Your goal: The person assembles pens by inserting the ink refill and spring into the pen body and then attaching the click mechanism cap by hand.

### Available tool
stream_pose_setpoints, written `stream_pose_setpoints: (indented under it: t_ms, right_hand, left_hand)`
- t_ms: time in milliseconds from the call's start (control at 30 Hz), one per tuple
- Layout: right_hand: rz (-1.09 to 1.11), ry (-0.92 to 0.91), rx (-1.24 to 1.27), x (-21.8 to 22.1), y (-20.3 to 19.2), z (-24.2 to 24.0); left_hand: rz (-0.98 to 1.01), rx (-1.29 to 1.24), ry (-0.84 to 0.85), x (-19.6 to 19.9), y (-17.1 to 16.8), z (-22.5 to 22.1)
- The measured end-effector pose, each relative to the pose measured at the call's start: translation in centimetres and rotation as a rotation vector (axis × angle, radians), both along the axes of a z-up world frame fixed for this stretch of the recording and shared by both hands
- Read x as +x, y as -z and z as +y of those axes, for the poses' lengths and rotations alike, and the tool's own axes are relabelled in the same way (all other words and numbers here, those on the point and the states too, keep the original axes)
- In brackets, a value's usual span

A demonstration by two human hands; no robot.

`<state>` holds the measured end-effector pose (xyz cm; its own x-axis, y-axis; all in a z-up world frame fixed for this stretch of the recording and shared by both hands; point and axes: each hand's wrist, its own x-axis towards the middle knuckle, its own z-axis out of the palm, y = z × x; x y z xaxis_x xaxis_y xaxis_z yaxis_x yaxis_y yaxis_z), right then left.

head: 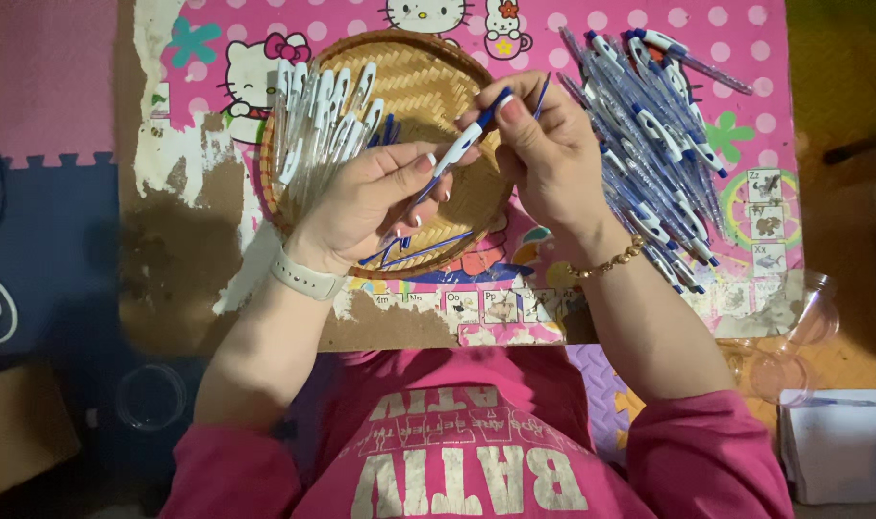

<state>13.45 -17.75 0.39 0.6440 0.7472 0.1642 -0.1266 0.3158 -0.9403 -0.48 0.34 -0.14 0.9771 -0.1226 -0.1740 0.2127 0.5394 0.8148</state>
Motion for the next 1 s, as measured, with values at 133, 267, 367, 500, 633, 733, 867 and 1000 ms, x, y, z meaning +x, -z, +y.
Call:
stream_pose_setpoints:
  t_ms: [133, 267, 367, 500, 633, 733, 867, 1000]
  right_hand:
    - [0.089, -0.001, 0.149, 0.8, -1.1, -0.2]
    - [0.366, 0.322, 0.168, 2.4, -0.5, -0.5]
    - [0.549, 0.338, -0.011, 1.9, -2.0, -0.2]
    - [0.561, 0.232, -0.222, 0.7, -2.0, 0.8]
    - [0.526, 0.137, -0.190, 0.7, -0.8, 0.7]
    - [0.448, 0.126, -0.266, 0.8, -0.7, 0.7]
    - [0.525, 0.130, -0.116, 1.4, 0.6, 0.7]
    - [0.465, 0.125, -0.137, 2.1, 2.3, 0.8]
  left_hand:
    - [0.028, 0.076, -0.049, 0.0, 0.1, -0.2]
    - [0.054, 0.644, -0.160, 0.2, -2.2, -0.5]
    - [0.007, 1.117, -0.155, 0.2, -3.9, -1.3]
    - [-0.513, 1.883, -0.448, 0.2, -2.8, -2.1]
    - [-0.577, 2.119, -0.585, 1.4, -3.4, -3.6]
    - [-0.667, 2.113, -0.575, 1.6, -3.6, -4.0]
    - [-0.532, 2.187, -0.401, 1.1, -4.3, -3.7]
    - [-0.569, 2.132, -0.498, 1.0, -4.8, -3.5]
